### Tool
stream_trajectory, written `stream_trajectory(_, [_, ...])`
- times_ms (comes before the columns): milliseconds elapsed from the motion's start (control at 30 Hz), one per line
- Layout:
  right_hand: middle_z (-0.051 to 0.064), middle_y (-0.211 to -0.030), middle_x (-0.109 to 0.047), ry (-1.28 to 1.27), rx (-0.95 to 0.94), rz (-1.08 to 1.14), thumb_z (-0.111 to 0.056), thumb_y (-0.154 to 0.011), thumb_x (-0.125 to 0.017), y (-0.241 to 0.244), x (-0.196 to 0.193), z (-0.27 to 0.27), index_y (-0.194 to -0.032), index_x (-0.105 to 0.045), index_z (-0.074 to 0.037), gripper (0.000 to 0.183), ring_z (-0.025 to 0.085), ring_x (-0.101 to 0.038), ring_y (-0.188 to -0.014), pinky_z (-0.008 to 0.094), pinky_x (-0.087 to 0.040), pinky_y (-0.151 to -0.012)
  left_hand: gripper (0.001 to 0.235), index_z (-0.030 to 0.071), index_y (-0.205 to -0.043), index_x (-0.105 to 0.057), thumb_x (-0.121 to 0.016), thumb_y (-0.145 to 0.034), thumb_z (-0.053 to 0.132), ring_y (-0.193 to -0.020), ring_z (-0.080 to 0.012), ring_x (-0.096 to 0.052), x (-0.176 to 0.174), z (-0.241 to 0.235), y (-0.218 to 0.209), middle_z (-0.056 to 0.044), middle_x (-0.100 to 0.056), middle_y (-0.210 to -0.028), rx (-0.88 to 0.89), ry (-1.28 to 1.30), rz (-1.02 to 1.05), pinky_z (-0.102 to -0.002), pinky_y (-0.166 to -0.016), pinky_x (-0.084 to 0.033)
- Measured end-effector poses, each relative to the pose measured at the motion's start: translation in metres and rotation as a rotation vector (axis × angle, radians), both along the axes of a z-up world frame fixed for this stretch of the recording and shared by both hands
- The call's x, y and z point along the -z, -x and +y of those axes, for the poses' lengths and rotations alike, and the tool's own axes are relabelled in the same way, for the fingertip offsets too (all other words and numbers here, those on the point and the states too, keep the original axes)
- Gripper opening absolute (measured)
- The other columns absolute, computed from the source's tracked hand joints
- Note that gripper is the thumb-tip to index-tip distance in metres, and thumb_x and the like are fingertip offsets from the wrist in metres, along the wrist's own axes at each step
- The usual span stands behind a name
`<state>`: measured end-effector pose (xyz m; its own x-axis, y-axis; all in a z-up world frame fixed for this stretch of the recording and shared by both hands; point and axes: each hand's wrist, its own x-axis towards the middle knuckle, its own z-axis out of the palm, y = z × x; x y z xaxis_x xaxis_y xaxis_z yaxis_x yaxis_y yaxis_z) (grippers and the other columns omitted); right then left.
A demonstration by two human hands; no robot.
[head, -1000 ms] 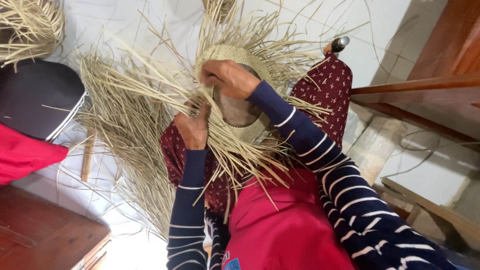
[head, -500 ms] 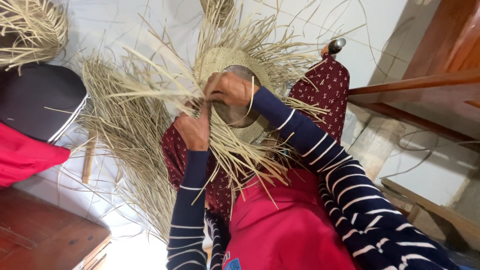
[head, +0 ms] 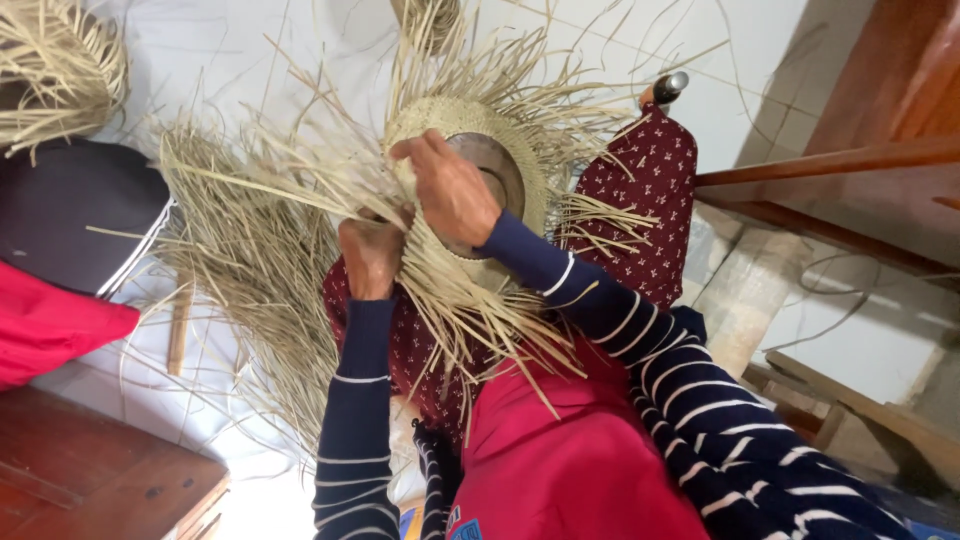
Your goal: The person sits on the floor and weaves dried straw into a hat base using both hands. They repeatedly pull strands through the existing weave and tighten them to build up the hat's structure.
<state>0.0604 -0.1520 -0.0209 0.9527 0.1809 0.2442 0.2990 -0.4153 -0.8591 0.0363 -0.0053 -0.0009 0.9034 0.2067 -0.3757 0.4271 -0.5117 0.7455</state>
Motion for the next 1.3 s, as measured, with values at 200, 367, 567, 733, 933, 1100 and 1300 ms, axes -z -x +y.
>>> stream_trajectory(200, [0.019,-0.098,-0.049,-0.103,-0.124,0.034,-0.012,-0.077,-0.058,-0.008,0.042,-0.002,-0.095,-0.061,-0.010,0.018,0.048,-0.057,-0.083,0.053,-0.049,-0.070,0.027,-0.011,-0.085,-0.061,-0.070,-0.084,0.015,-0.063,-0.0247,-0.061,-0.002,-0.014,0.014,-0.018,-0.059,-0.070,0.015,0.189,-0.205,-0.045,-0.078,-0.050])
stream_trajectory(367, [0.007,-0.087,-0.057,-0.288,-0.310,0.010,-0.024,-0.087,-0.068,-0.007,0.021,-0.014,-0.079,-0.068,-0.014,0.012,0.032,-0.062,-0.078,0.041,-0.051,-0.071,0.020,-0.006,-0.081,-0.066,-0.063,-0.083,0.014,-0.075,-0.0189,-0.058,0.048,0.013,0.019,-0.017,-0.064,-0.073,0.030,0.158,-0.281,-0.039,-0.067,-0.049])
stream_trajectory(567, [0.001,-0.094,-0.053,0.898,-0.916,0.300,-0.043,-0.090,-0.061,0.000,-0.140,0.055,-0.104,-0.062,-0.019,0.028,0.015,-0.058,-0.080,0.046,-0.053,-0.077,0.036,-0.010,-0.072,-0.061,-0.067,-0.078,0.024,-0.078,-0.0404,-0.064,-0.027,-0.014,0.015,-0.027,-0.059,-0.068,0.010,-0.081,-0.192,-0.043,-0.062,-0.048])
stream_trajectory(733, [0.001,-0.070,-0.056,0.344,-0.472,-0.613,-0.014,-0.079,-0.062,0.052,-0.024,0.069,-0.072,-0.058,-0.019,0.009,0.021,-0.055,-0.066,0.034,-0.047,-0.056,0.038,0.005,-0.072,-0.063,-0.074,-0.082,0.040,-0.071,-0.0175,-0.063,-0.003,0.035,-0.017,-0.009,-0.064,-0.068,0.165,0.107,0.024,-0.029,-0.064,-0.052])
stream_trajectory(933, [-0.001,-0.076,-0.056,0.501,-0.552,-0.563,-0.020,-0.079,-0.065,0.065,-0.015,0.080,-0.074,-0.062,-0.021,0.006,0.020,-0.051,-0.079,0.033,-0.043,-0.066,0.034,0.006,-0.077,-0.067,-0.078,-0.081,0.038,-0.070,-0.0134,-0.061,-0.033,0.033,-0.032,-0.007,-0.066,-0.070,0.312,0.142,-0.073,-0.037,-0.064,-0.050])
stream_trajectory(1100, [-0.002,-0.083,-0.055,0.717,-0.707,-0.498,-0.023,-0.087,-0.058,0.076,-0.029,0.085,-0.081,-0.061,-0.021,0.007,0.017,-0.044,-0.082,0.029,-0.039,-0.070,0.022,0.009,-0.098,-0.056,-0.066,-0.088,0.026,-0.068,-0.0177,-0.069,0.010,0.067,-0.027,-0.006,-0.068,-0.086,-0.110,0.657,-0.057,-0.028,-0.053,-0.061])
stream_trajectory(1300, [0.005,-0.086,-0.055,0.555,-0.717,-0.572,-0.016,-0.081,-0.065,0.089,-0.017,0.101,-0.078,-0.063,-0.014,0.004,0.024,-0.049,-0.089,0.034,-0.041,-0.073,0.038,0.006,-0.094,-0.067,-0.081,-0.073,0.033,-0.080,-0.0149,-0.062,-0.055,0.073,0.001,-0.007,-0.068,-0.086,0.280,0.202,0.043,-0.035,-0.076,-0.052])
